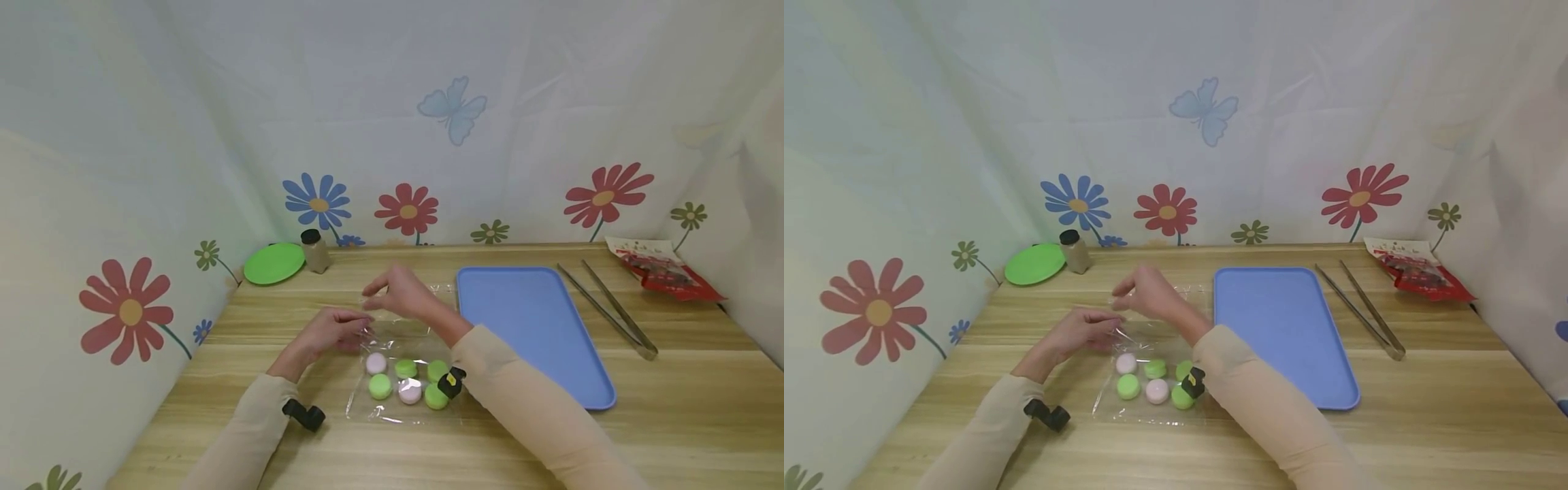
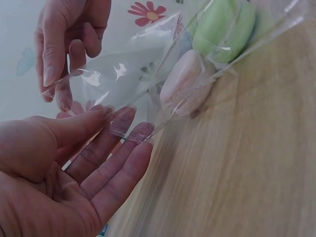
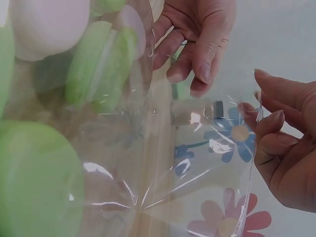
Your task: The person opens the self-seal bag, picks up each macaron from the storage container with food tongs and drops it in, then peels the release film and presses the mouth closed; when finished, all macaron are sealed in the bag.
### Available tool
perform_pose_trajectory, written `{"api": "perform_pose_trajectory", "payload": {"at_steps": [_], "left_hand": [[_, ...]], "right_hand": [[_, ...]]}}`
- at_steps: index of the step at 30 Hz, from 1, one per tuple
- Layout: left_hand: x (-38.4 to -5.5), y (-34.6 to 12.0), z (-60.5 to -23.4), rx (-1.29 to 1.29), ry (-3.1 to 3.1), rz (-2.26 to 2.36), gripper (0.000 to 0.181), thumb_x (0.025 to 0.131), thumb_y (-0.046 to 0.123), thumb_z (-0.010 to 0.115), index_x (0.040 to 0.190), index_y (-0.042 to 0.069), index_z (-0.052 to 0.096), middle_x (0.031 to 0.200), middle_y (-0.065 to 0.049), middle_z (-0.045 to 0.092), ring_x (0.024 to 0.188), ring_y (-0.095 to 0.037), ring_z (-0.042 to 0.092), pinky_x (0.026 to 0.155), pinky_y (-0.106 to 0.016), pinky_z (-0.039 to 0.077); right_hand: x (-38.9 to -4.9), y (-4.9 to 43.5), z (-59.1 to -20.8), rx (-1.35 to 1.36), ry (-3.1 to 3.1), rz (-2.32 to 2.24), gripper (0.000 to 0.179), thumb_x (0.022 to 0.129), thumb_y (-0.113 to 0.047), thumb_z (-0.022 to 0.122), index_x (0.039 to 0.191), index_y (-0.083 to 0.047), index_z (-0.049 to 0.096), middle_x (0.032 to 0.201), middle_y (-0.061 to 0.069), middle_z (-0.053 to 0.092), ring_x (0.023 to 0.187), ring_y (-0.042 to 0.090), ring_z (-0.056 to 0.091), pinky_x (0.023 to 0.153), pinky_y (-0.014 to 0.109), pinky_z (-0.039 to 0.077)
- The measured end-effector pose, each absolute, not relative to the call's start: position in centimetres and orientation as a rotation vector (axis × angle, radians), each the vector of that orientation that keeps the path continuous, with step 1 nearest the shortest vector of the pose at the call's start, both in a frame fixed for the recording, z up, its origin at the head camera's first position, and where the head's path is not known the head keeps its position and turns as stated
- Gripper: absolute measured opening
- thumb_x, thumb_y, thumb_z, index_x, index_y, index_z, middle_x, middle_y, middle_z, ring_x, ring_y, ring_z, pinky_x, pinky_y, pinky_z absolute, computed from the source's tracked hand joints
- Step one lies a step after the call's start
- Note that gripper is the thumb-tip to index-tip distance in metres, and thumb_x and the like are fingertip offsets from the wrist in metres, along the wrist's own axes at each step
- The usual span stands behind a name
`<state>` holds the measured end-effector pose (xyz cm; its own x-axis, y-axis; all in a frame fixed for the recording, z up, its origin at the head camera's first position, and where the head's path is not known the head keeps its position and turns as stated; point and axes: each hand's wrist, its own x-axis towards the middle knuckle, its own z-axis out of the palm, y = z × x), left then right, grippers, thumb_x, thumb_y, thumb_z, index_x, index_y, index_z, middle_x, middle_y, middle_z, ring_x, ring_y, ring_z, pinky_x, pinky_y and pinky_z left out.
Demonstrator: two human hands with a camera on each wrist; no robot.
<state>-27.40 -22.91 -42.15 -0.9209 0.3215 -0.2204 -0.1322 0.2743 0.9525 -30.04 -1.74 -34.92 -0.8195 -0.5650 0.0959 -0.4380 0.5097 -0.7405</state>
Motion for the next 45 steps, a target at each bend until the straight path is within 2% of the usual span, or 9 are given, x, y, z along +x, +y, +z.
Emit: {"api": "perform_pose_trajectory", "payload": {"at_steps": [5,10,22,29,32,35,39,42,45], "left_hand": [[-27.5,-22.9,-42.2,0.152,2.190,1.683,0.031,0.099,0.022,0.065,0.123,0.003,0.071,0.108,-0.015,0.074,0.097,-0.027,0.072,0.082,-0.040,0.059],[-27.5,-22.9,-42.2,0.169,2.205,1.666,0.032,0.099,0.022,0.065,0.124,0.003,0.070,0.108,-0.014,0.074,0.097,-0.027,0.072,0.082,-0.040,0.059],[-27.4,-22.7,-42.1,0.195,2.185,1.703,0.036,0.100,0.019,0.064,0.128,-0.003,0.066,0.107,-0.017,0.074,0.095,-0.026,0.073,0.082,-0.040,0.059],[-27.4,-22.8,-42.2,0.201,2.162,1.706,0.036,0.100,0.019,0.064,0.128,-0.003,0.065,0.108,-0.018,0.073,0.094,-0.026,0.073,0.082,-0.041,0.059],[-27.3,-22.8,-42.2,0.221,2.149,1.701,0.036,0.101,0.019,0.063,0.128,-0.004,0.065,0.109,-0.018,0.073,0.095,-0.026,0.073,0.082,-0.041,0.059],[-27.3,-22.8,-42.3,0.248,2.148,1.689,0.036,0.100,0.018,0.063,0.127,-0.006,0.065,0.109,-0.020,0.072,0.096,-0.027,0.072,0.082,-0.041,0.058],[-27.4,-23.0,-42.6,0.294,2.193,1.610,0.034,0.098,0.017,0.066,0.122,-0.007,0.068,0.110,-0.018,0.072,0.097,-0.024,0.072,0.083,-0.038,0.058],[-27.4,-23.1,-42.9,0.300,2.217,1.566,0.033,0.098,0.018,0.067,0.120,-0.006,0.069,0.111,-0.017,0.073,0.097,-0.022,0.071,0.083,-0.037,0.058],[-27.5,-23.2,-43.0,0.280,2.223,1.566,0.034,0.098,0.021,0.068,0.120,-0.004,0.070,0.110,-0.015,0.073,0.097,-0.022,0.071,0.083,-0.037,0.058]], "right_hand": [[-29.9,-1.7,-35.1,-0.898,2.570,-1.228,0.027,0.086,-0.017,0.081,0.111,-0.008,0.077,0.108,0.002,0.075,0.108,0.021,0.067,0.086,0.030,0.055],[-29.8,-1.8,-35.3,-0.955,2.595,-1.211,0.020,0.088,-0.014,0.079,0.107,-0.006,0.079,0.104,0.004,0.076,0.104,0.020,0.068,0.083,0.028,0.055],[-29.8,-1.8,-36.0,-1.061,2.658,-1.191,0.014,0.093,-0.016,0.074,0.103,-0.008,0.080,0.101,0.004,0.076,0.091,0.012,0.067,0.075,0.022,0.053],[-29.6,-2.1,-36.2,-1.114,2.697,-1.184,0.015,0.096,-0.014,0.068,0.100,-0.005,0.080,0.102,0.006,0.076,0.097,0.017,0.069,0.083,0.027,0.054],[-29.4,-2.2,-36.2,-1.133,2.717,-1.186,0.016,0.097,-0.013,0.067,0.099,-0.004,0.079,0.101,0.006,0.076,0.096,0.017,0.069,0.082,0.027,0.054],[-29.3,-2.1,-36.1,-1.110,2.720,-1.226,0.017,0.096,-0.011,0.064,0.095,-0.004,0.079,0.094,0.005,0.075,0.079,0.013,0.064,0.071,0.024,0.051],[-29.3,-1.8,-35.8,-1.044,2.720,-1.327,0.020,0.094,-0.007,0.059,0.090,-0.007,0.079,0.088,0.004,0.072,0.055,0.011,0.046,0.057,0.022,0.041],[-29.5,-1.4,-35.4,-1.017,2.728,-1.361,0.020,0.096,-0.010,0.060,0.093,-0.008,0.079,0.093,0.003,0.074,0.054,0.010,0.044,0.057,0.022,0.041],[-29.6,-1.1,-35.3,-1.049,2.732,-1.335,0.016,0.098,-0.014,0.063,0.099,-0.008,0.079,0.098,0.003,0.074,0.061,0.010,0.051,0.060,0.022,0.045]]}}
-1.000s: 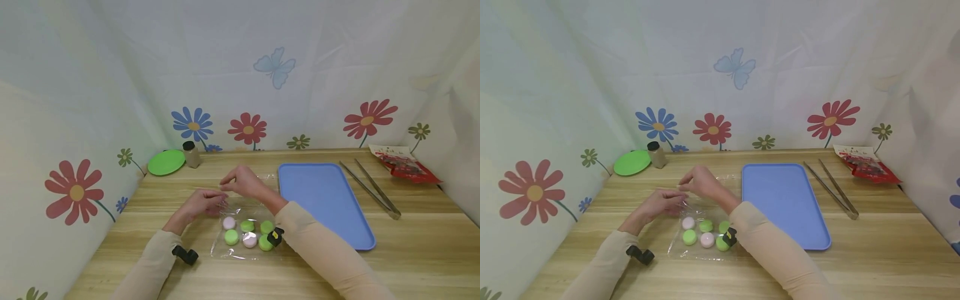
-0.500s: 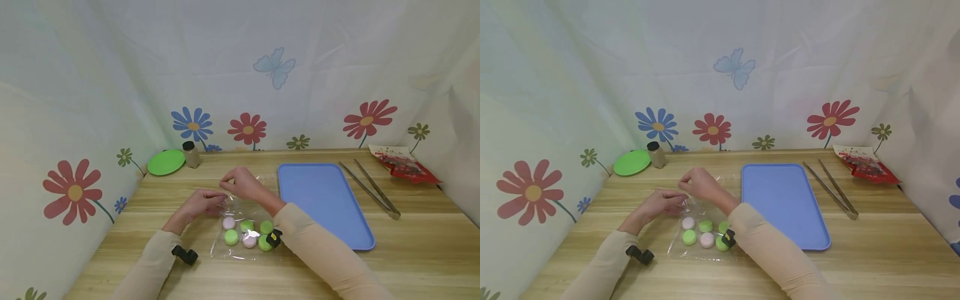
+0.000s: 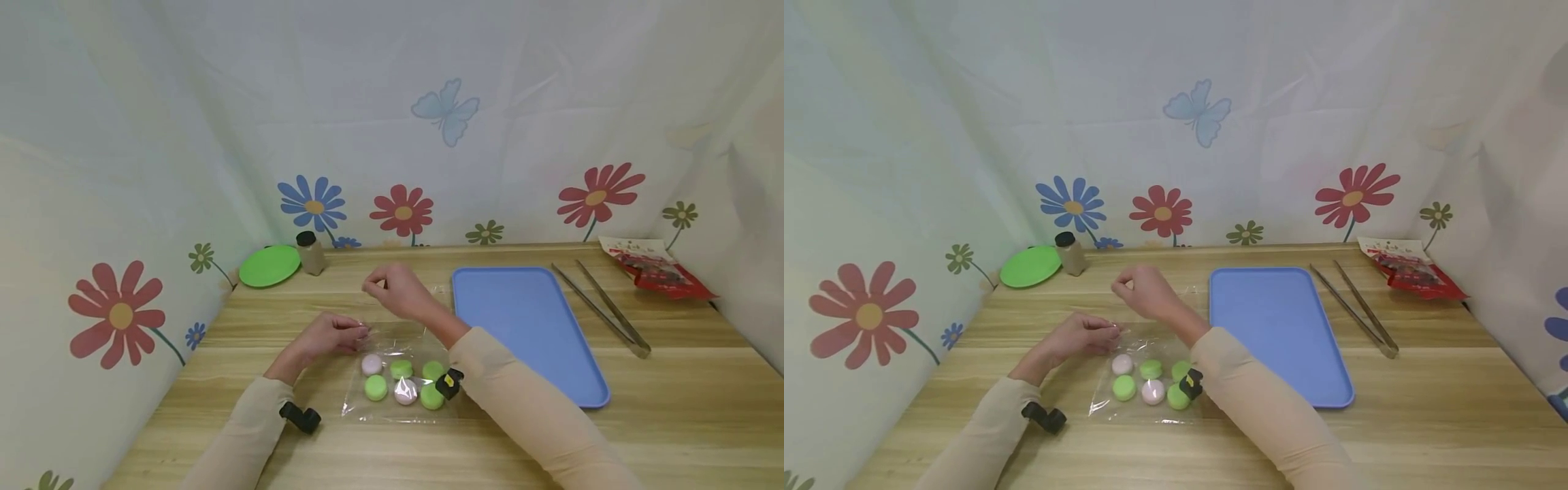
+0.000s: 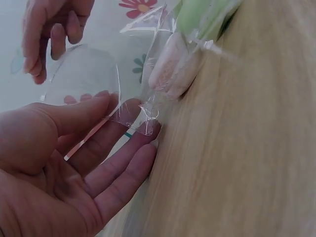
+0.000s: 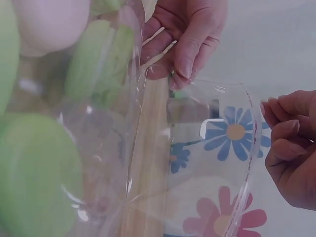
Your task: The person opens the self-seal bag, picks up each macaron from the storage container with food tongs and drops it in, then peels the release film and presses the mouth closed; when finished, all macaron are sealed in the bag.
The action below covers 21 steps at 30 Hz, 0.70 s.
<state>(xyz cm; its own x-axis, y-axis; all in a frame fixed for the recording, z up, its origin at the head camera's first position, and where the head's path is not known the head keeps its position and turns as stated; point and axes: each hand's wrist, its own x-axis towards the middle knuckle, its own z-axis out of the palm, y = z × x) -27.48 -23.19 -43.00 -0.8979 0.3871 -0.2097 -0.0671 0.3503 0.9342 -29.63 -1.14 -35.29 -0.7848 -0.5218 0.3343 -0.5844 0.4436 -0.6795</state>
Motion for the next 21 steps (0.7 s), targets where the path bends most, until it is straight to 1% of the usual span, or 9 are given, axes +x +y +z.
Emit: {"api": "perform_pose_trajectory", "payload": {"at_steps": [3,6,9,12,13,19,21], "left_hand": [[-27.5,-23.3,-43.0,0.276,2.227,1.564,0.035,0.098,0.022,0.067,0.122,-0.003,0.070,0.111,-0.015,0.073,0.096,-0.022,0.071,0.083,-0.038,0.058],[-27.5,-23.3,-42.9,0.274,2.225,1.551,0.034,0.098,0.023,0.067,0.122,0.000,0.070,0.110,-0.014,0.073,0.097,-0.024,0.071,0.083,-0.038,0.058],[-27.4,-23.3,-42.8,0.271,2.225,1.541,0.033,0.098,0.024,0.067,0.122,0.001,0.071,0.111,-0.013,0.073,0.098,-0.025,0.071,0.084,-0.038,0.058],[-27.4,-23.3,-42.6,0.277,2.221,1.545,0.034,0.098,0.024,0.067,0.123,0.001,0.070,0.112,-0.013,0.073,0.100,-0.026,0.071,0.085,-0.039,0.058],[-27.3,-23.2,-42.5,0.281,2.217,1.550,0.035,0.098,0.024,0.067,0.124,0.000,0.070,0.113,-0.014,0.072,0.101,-0.026,0.071,0.085,-0.039,0.057],[-27.0,-23.1,-41.9,0.298,2.227,1.555,0.039,0.098,0.024,0.067,0.127,-0.001,0.067,0.115,-0.013,0.072,0.104,-0.025,0.070,0.090,-0.038,0.056],[-27.1,-23.1,-41.8,0.308,2.232,1.551,0.039,0.098,0.024,0.067,0.127,-0.002,0.067,0.115,-0.013,0.073,0.104,-0.026,0.070,0.090,-0.039,0.056]], "right_hand": [[-29.6,-1.1,-35.5,1.101,-2.601,1.223,0.012,0.096,-0.013,0.070,0.102,-0.007,0.077,0.100,0.003,0.073,0.065,0.013,0.055,0.060,0.022,0.047],[-29.5,-1.3,-35.7,1.161,-2.632,1.152,0.017,0.091,-0.014,0.076,0.106,-0.005,0.077,0.104,0.005,0.074,0.073,0.017,0.060,0.065,0.025,0.050],[-29.3,-1.5,-35.8,1.109,-2.706,1.077,0.026,0.090,-0.018,0.077,0.113,-0.006,0.076,0.111,0.004,0.074,0.094,0.020,0.067,0.081,0.029,0.054],[-29.0,-1.6,-35.8,1.031,-2.762,1.030,0.030,0.090,-0.020,0.078,0.117,-0.009,0.074,0.114,0.003,0.073,0.110,0.021,0.066,0.093,0.034,0.052],[-29.0,-1.6,-35.8,1.022,-2.768,1.015,0.030,0.090,-0.020,0.077,0.118,-0.009,0.074,0.114,0.002,0.074,0.112,0.021,0.066,0.095,0.034,0.052],[-29.1,-1.6,-36.0,1.080,-2.740,0.963,0.027,0.092,-0.019,0.076,0.116,-0.009,0.075,0.112,0.003,0.074,0.108,0.021,0.067,0.092,0.033,0.053],[-29.2,-1.6,-36.1,1.108,-2.720,0.924,0.027,0.092,-0.021,0.075,0.115,-0.009,0.076,0.112,0.003,0.074,0.107,0.020,0.067,0.096,0.035,0.050]]}}
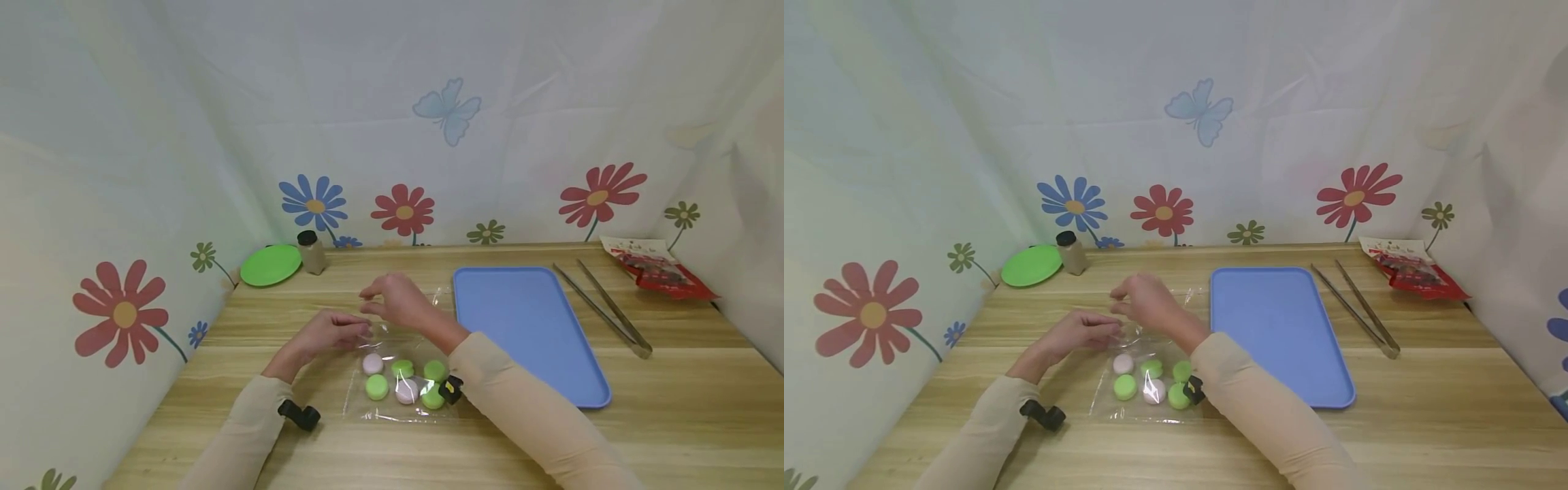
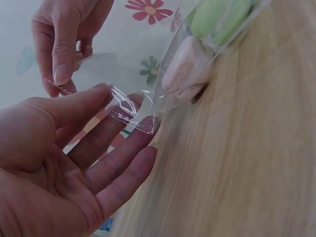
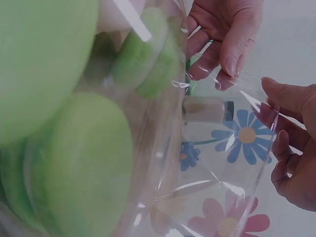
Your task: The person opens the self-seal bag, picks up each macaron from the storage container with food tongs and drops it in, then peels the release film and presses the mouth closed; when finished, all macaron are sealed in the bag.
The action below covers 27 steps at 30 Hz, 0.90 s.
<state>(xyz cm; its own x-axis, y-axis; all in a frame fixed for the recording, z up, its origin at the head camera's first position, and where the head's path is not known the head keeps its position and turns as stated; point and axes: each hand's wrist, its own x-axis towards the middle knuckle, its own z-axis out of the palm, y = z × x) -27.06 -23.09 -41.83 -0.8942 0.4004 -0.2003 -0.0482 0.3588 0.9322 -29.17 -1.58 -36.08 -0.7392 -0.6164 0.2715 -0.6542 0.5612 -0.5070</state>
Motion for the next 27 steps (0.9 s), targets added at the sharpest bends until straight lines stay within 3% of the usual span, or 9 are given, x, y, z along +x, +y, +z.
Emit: {"api": "perform_pose_trajectory", "payload": {"at_steps": [5,11,16,20,23,27], "left_hand": [[-27.11,-23.11,-41.79,0.325,2.231,1.549,0.037,0.099,0.023,0.066,0.127,-0.001,0.067,0.114,-0.014,0.072,0.104,-0.026,0.070,0.090,-0.039,0.056],[-26.93,-23.09,-41.43,0.341,2.258,1.535,0.037,0.099,0.026,0.066,0.125,0.000,0.069,0.114,-0.013,0.073,0.101,-0.025,0.070,0.089,-0.040,0.056],[-26.90,-23.09,-41.40,0.349,2.256,1.545,0.038,0.099,0.025,0.066,0.126,-0.002,0.068,0.111,-0.013,0.073,0.098,-0.025,0.070,0.089,-0.041,0.056],[-26.89,-23.05,-41.37,0.355,2.246,1.550,0.038,0.099,0.024,0.066,0.126,-0.003,0.067,0.112,-0.014,0.073,0.099,-0.026,0.070,0.089,-0.041,0.056],[-26.86,-22.97,-41.26,0.359,2.251,1.527,0.038,0.098,0.024,0.067,0.125,-0.002,0.068,0.113,-0.013,0.073,0.102,-0.024,0.069,0.089,-0.040,0.056],[-26.81,-22.85,-41.03,0.358,2.263,1.492,0.036,0.097,0.026,0.068,0.124,0.001,0.070,0.113,-0.011,0.073,0.105,-0.023,0.069,0.088,-0.039,0.056]], "right_hand": [[-29.14,-1.61,-36.19,1.165,-2.642,0.855,0.024,0.092,-0.023,0.075,0.112,-0.009,0.078,0.106,0.002,0.076,0.101,0.017,0.068,0.101,0.041,0.044],[-29.11,-1.60,-36.19,1.224,-2.583,0.850,0.020,0.094,-0.021,0.073,0.107,-0.009,0.079,0.100,0.002,0.076,0.096,0.016,0.069,0.096,0.039,0.047],[-29.14,-1.64,-36.38,1.273,-2.551,0.973,0.016,0.095,-0.016,0.071,0.104,-0.006,0.080,0.095,0.004,0.076,0.086,0.014,0.069,0.078,0.027,0.053],[-29.11,-1.55,-36.61,1.207,-2.566,1.197,0.016,0.096,-0.015,0.070,0.104,-0.005,0.080,0.092,0.003,0.076,0.069,0.011,0.060,0.059,0.021,0.046],[-29.20,-1.47,-36.81,1.091,-2.603,1.306,0.018,0.097,-0.019,0.068,0.105,-0.007,0.080,0.093,0.000,0.076,0.063,0.012,0.050,0.055,0.022,0.039],[-29.34,-1.33,-36.83,0.950,-2.627,1.377,0.019,0.097,-0.022,0.068,0.103,-0.009,0.081,0.090,-0.002,0.076,0.063,0.012,0.049,0.054,0.023,0.037]]}}
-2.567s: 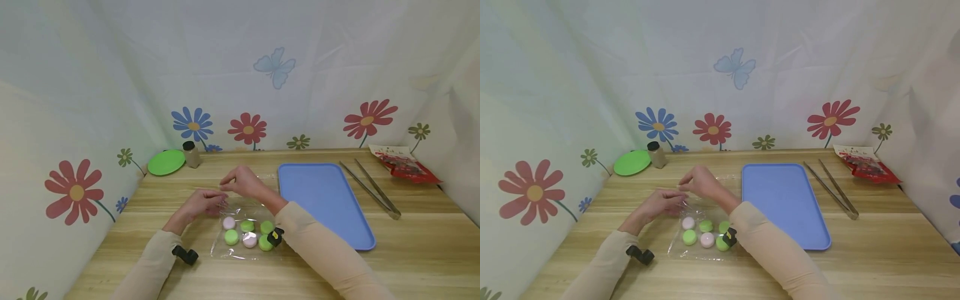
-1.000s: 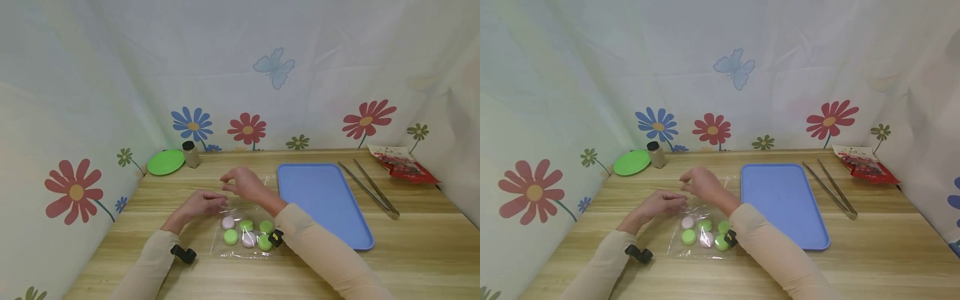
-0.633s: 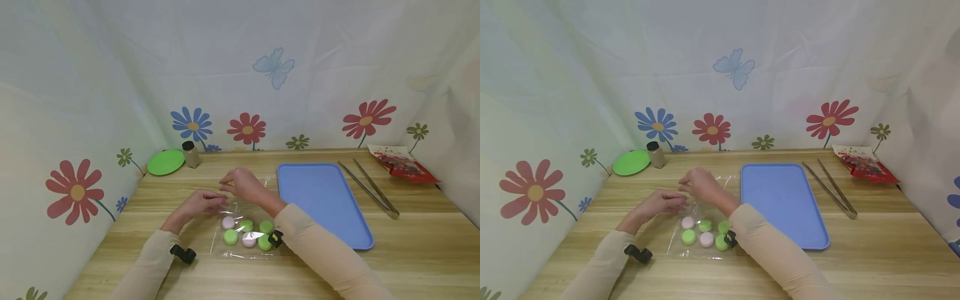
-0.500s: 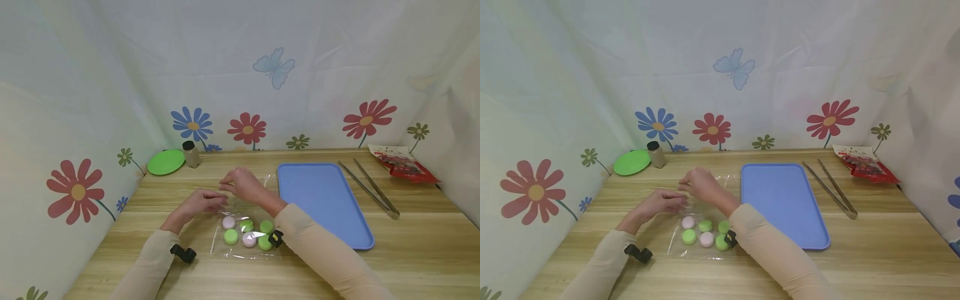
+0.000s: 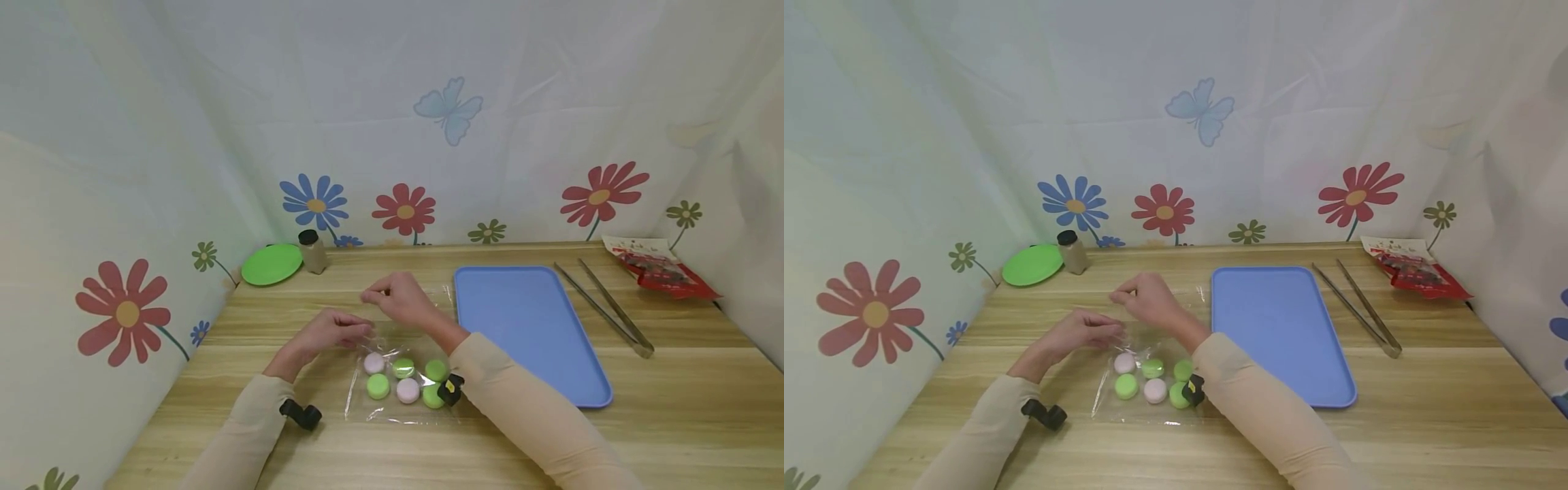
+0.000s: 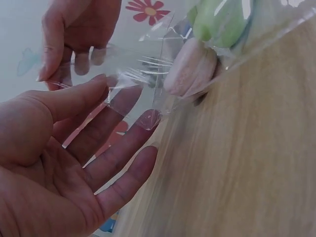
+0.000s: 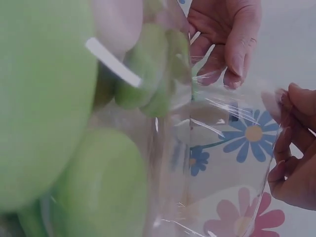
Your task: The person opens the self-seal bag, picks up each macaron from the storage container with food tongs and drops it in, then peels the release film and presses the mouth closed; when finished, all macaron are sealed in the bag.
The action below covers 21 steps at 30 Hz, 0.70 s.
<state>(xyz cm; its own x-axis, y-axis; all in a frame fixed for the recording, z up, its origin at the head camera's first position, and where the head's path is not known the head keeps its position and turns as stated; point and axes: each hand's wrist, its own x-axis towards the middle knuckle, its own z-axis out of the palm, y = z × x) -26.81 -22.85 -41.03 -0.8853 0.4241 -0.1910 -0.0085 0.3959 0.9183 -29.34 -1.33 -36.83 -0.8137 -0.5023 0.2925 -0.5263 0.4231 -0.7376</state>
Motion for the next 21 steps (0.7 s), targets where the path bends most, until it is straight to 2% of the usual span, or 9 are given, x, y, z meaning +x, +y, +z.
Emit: {"api": "perform_pose_trajectory", "payload": {"at_steps": [6,10,13,17,21], "left_hand": [[-26.8,-22.6,-41.1,0.370,2.288,1.488,0.036,0.096,0.029,0.069,0.121,0.002,0.072,0.111,-0.010,0.074,0.103,-0.022,0.069,0.088,-0.040,0.056],[-26.9,-22.7,-41.6,0.370,2.297,1.473,0.036,0.095,0.029,0.072,0.117,0.001,0.073,0.111,-0.010,0.074,0.100,-0.021,0.069,0.087,-0.039,0.056],[-27.0,-23.0,-42.1,0.335,2.294,1.483,0.037,0.095,0.030,0.071,0.118,0.002,0.073,0.111,-0.010,0.073,0.100,-0.021,0.070,0.088,-0.038,0.056],[-27.3,-23.7,-42.4,0.289,2.252,1.555,0.040,0.097,0.030,0.068,0.124,0.001,0.069,0.112,-0.013,0.073,0.102,-0.025,0.070,0.090,-0.038,0.056],[-27.8,-24.2,-42.5,0.298,2.232,1.596,0.043,0.098,0.030,0.067,0.126,-0.003,0.066,0.110,-0.015,0.073,0.101,-0.026,0.070,0.089,-0.038,0.056]], "right_hand": [[-29.6,-1.2,-37.2,0.740,-2.646,1.479,0.020,0.096,-0.024,0.069,0.101,-0.009,0.081,0.078,0.000,0.072,0.063,0.013,0.051,0.053,0.024,0.039],[-30.0,-0.6,-36.9,0.549,-2.656,1.560,0.022,0.097,-0.030,0.067,0.102,-0.014,0.081,0.091,0.003,0.075,0.075,0.016,0.057,0.063,0.029,0.045],[-30.9,0.9,-35.7,0.395,-2.597,1.737,0.023,0.098,-0.033,0.066,0.103,-0.016,0.081,0.102,0.001,0.075,0.083,0.016,0.058,0.070,0.031,0.045],[-32.5,5.5,-32.9,0.273,-2.212,2.284,0.021,0.098,-0.025,0.067,0.103,-0.009,0.079,0.100,0.003,0.075,0.075,0.016,0.060,0.065,0.026,0.042],[-32.8,14.0,-29.9,0.236,-1.557,2.755,0.015,0.098,-0.013,0.065,0.099,-0.002,0.076,0.095,0.008,0.075,0.074,0.019,0.067,0.064,0.023,0.049]]}}
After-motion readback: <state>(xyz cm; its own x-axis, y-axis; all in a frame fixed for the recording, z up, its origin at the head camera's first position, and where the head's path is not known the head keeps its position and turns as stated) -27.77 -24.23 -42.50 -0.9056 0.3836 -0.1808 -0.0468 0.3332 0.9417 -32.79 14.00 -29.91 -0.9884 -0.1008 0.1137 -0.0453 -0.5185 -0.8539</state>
